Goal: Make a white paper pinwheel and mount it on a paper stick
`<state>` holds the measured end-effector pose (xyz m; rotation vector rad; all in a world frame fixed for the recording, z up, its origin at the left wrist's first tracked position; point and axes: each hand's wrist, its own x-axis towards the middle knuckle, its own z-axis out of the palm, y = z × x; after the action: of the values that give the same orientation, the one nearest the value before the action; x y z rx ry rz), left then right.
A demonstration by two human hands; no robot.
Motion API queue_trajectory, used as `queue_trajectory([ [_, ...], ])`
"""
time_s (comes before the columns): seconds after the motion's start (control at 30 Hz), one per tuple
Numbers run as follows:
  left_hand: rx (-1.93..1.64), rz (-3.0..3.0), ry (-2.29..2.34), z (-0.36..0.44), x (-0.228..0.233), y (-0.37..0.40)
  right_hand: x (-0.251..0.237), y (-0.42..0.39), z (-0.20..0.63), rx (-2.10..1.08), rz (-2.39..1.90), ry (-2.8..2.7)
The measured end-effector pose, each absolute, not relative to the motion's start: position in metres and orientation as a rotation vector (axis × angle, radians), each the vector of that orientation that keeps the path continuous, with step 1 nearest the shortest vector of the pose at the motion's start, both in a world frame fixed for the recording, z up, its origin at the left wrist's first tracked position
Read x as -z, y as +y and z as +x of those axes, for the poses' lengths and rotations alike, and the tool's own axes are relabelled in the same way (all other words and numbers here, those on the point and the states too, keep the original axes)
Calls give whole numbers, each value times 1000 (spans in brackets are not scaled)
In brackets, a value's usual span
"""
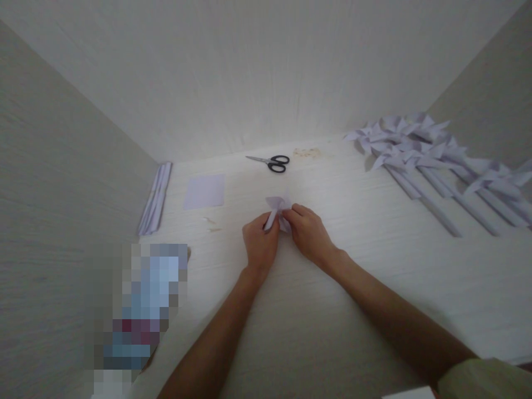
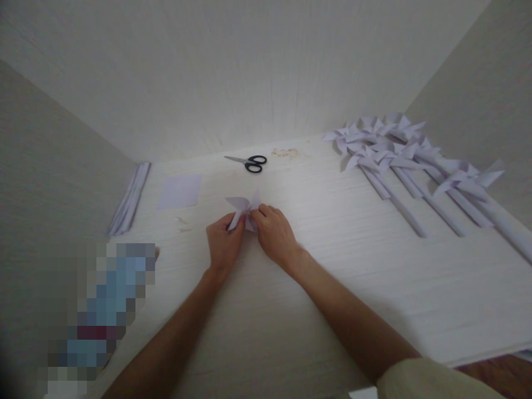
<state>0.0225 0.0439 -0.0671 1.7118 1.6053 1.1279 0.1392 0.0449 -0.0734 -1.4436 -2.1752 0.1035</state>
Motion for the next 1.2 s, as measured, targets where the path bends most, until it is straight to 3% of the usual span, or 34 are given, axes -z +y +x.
queue_trajectory([
  [0.97, -1192, 1636, 1607, 23, 67, 44, 75, 51, 145, -605, -1362, -1688],
  [1.2, -1182, 1663, 1579, 23, 69, 44, 70, 50, 146, -447, -1336, -1711],
])
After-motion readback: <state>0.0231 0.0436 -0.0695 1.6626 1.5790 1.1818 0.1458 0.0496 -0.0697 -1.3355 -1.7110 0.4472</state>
